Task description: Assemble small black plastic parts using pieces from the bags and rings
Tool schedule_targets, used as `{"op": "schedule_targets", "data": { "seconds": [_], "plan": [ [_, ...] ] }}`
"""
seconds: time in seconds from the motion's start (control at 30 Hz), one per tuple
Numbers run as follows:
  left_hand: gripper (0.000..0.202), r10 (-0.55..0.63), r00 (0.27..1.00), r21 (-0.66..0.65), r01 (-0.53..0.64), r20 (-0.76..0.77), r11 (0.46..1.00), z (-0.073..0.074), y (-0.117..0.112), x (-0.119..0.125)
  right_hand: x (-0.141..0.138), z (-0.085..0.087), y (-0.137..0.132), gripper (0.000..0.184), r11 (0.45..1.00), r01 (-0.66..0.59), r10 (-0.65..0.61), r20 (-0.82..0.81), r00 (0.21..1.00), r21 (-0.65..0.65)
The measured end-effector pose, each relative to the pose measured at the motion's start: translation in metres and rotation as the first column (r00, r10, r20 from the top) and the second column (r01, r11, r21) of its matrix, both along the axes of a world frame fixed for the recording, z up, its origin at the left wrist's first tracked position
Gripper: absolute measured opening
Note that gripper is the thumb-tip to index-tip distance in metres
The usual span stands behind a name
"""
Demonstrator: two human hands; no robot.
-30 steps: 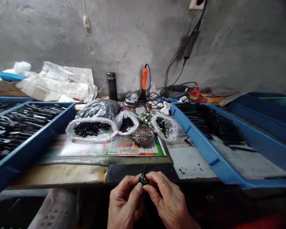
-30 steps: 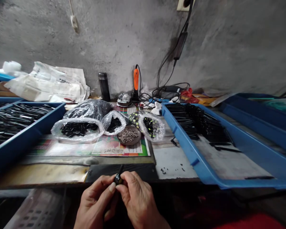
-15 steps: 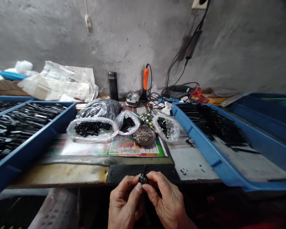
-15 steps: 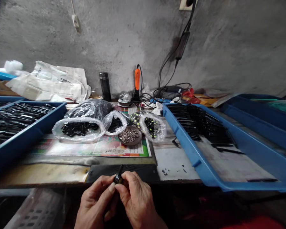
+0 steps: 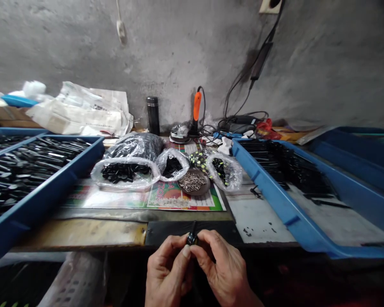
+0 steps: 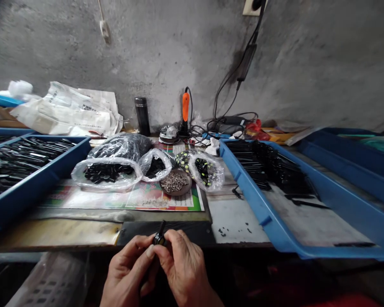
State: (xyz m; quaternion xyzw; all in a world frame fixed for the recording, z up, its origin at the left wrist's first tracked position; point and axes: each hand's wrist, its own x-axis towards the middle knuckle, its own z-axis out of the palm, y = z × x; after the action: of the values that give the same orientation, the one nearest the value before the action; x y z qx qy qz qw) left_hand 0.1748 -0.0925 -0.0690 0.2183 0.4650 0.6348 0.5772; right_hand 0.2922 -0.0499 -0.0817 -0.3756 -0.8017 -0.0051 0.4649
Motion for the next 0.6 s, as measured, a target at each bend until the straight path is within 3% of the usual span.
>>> {"op": "schedule_targets", "data": {
  "seconds": [0.27,0.43,0.6],
  "plan": [
    [0.044,0.012,1.0,-0.013,-0.012,0.009,1.0,0.0016,-0.0003,0.0007,-0.0012,-0.0036,0.0037,0.032,0.997,0.024,-0.027,0.034,0.999,0.071],
    [0.046,-0.008,1.0,-0.018,0.009,0.022,1.0,0.0054,-0.0019,-0.0004,-0.0051,-0.0017,0.0005,0.032,0.984,0.133,-0.129,-0.043,0.991,0.119],
    [0.046,-0.022,1.0,-0.016,0.023,0.018,1.0,0.0055,-0.0027,-0.001,-0.0075,0.0057,-0.0021,0.026,0.998,0.027,-0.023,-0.073,0.997,0.058]
  ]
}}
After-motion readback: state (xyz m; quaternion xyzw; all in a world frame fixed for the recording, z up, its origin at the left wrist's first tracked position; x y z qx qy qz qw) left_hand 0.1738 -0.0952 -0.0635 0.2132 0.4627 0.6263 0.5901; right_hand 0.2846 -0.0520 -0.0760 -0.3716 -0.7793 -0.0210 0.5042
